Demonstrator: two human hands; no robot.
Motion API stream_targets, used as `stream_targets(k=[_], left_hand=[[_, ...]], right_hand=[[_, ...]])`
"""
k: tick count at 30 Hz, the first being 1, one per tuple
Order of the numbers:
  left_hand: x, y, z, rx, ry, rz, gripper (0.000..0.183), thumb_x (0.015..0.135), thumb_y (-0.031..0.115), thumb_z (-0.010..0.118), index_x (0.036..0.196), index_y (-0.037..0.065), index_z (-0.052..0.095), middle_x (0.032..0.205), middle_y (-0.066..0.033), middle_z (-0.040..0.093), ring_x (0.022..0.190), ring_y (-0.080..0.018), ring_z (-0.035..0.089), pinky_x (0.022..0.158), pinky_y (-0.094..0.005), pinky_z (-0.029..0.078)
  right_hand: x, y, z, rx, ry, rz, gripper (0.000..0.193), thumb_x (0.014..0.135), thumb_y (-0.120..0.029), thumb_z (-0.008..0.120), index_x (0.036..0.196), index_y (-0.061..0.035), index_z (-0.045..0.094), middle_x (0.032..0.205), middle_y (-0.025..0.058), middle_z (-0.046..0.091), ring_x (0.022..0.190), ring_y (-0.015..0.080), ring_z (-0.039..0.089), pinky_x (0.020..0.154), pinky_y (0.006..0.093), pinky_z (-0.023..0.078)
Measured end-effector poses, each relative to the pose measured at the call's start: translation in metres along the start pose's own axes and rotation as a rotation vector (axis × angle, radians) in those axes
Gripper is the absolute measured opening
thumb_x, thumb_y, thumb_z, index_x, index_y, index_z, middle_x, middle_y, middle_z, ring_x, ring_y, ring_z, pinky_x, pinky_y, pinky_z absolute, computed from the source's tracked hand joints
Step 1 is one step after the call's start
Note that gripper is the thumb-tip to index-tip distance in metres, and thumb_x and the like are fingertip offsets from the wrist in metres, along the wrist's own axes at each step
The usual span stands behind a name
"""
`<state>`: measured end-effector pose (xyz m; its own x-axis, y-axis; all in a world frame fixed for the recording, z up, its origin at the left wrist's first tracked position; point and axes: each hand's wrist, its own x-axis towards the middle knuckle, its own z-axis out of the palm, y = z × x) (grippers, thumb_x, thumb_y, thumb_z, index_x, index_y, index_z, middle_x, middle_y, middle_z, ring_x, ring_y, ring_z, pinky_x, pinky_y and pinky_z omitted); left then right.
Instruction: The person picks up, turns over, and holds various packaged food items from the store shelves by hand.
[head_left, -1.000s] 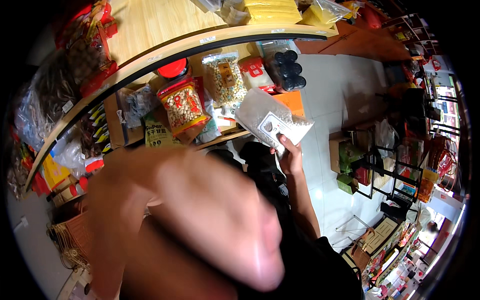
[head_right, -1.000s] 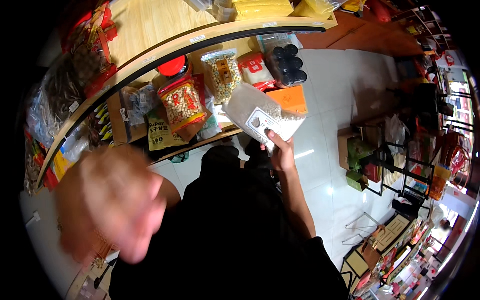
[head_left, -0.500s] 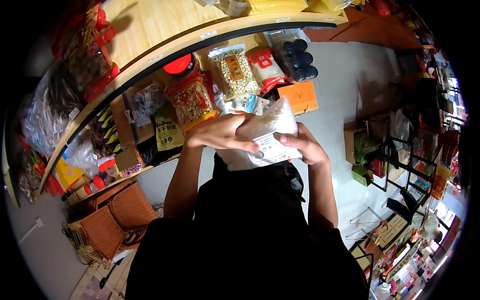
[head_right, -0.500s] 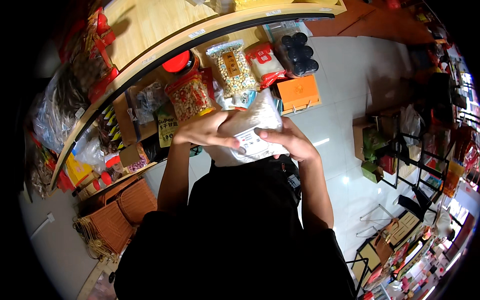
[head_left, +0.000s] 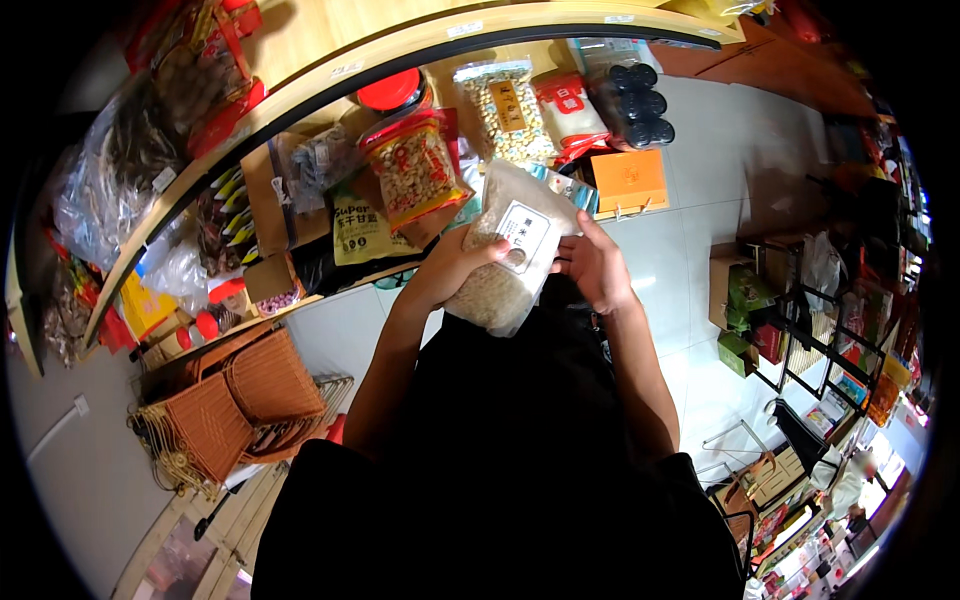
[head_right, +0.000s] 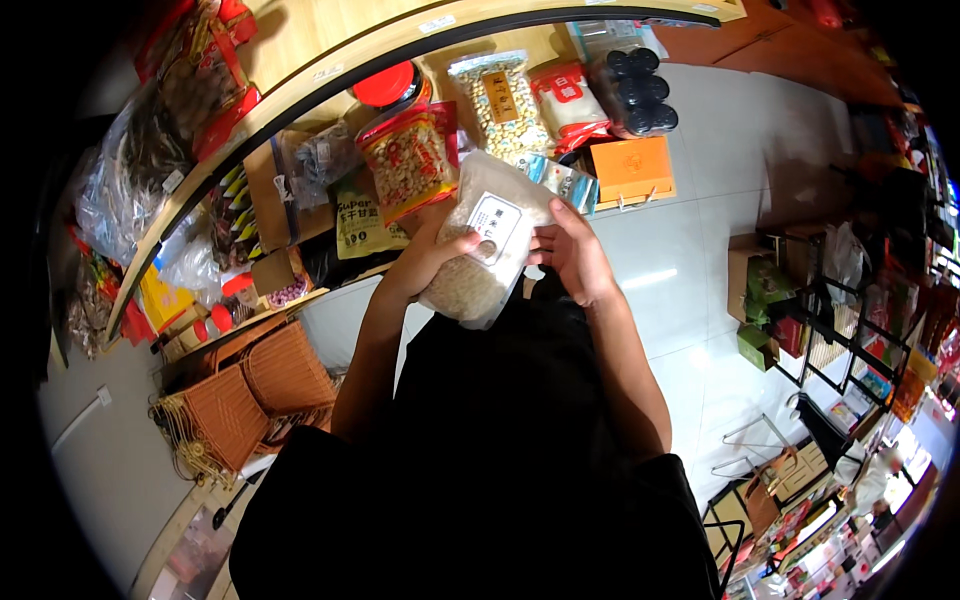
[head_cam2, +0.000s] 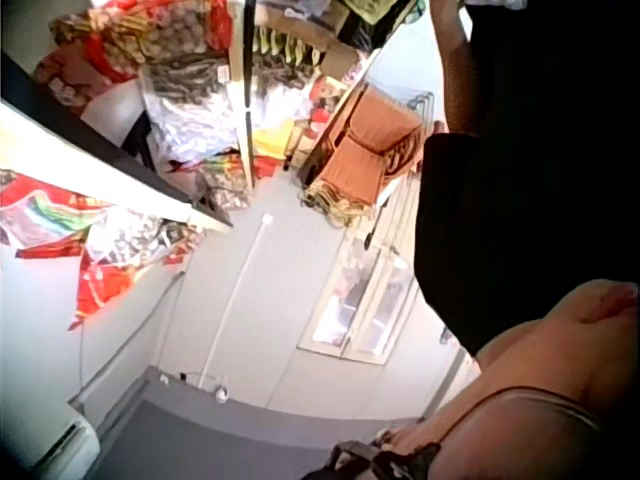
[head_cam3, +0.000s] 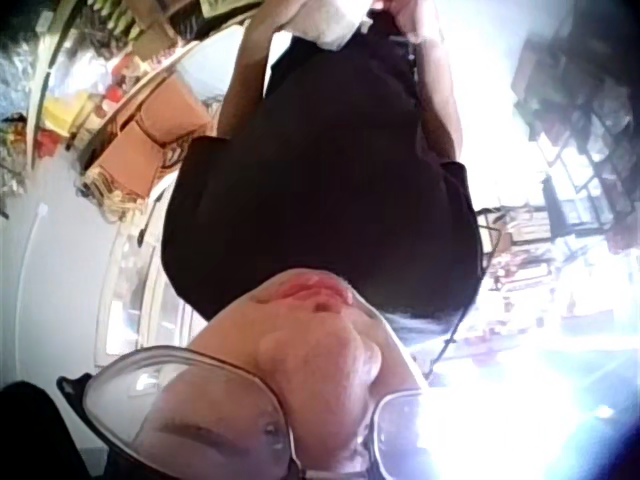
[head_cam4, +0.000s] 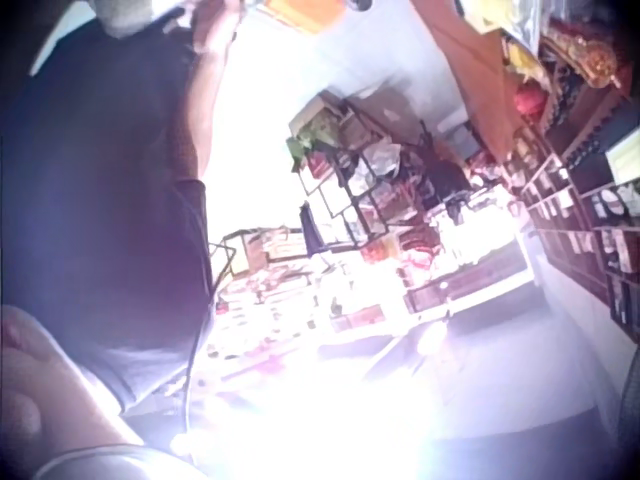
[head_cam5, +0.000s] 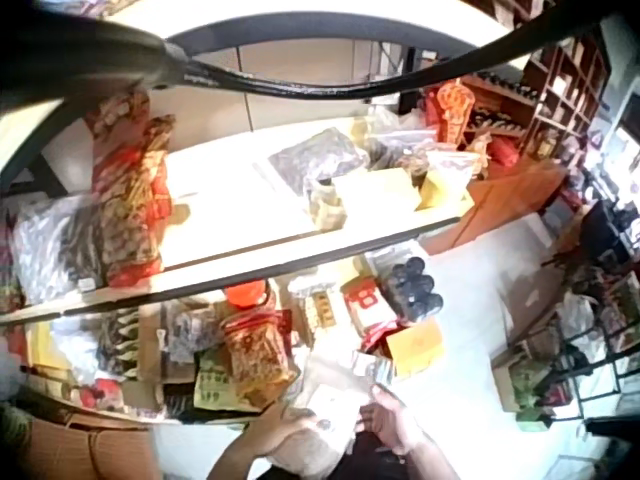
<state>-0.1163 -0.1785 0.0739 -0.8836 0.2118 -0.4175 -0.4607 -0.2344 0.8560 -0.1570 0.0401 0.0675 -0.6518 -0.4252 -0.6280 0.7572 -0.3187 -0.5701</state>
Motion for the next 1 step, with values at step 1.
stream_targets(k=[1], left_hand=[[-0.0012, -0.0071, -0.0035, 0.102, 0.034, -0.017, 0.051, 0.083, 0.029, 0.069, 0.118, -0.004, 0.055, 0.103, -0.011, 0.063, 0.092, -0.0155, 0.06, 0.082, -0.0298, 0.048]], right_hand=[[0.0004, 0.0054, -0.0011, 0.002, -0.002, 0.008, 0.064, 0.091, -0.046, 0.052, 0.136, -0.0027, 0.035, 0.101, 0.0145, 0.061, 0.082, 0.0218, 0.063, 0.07, 0.0316, 0.05]])
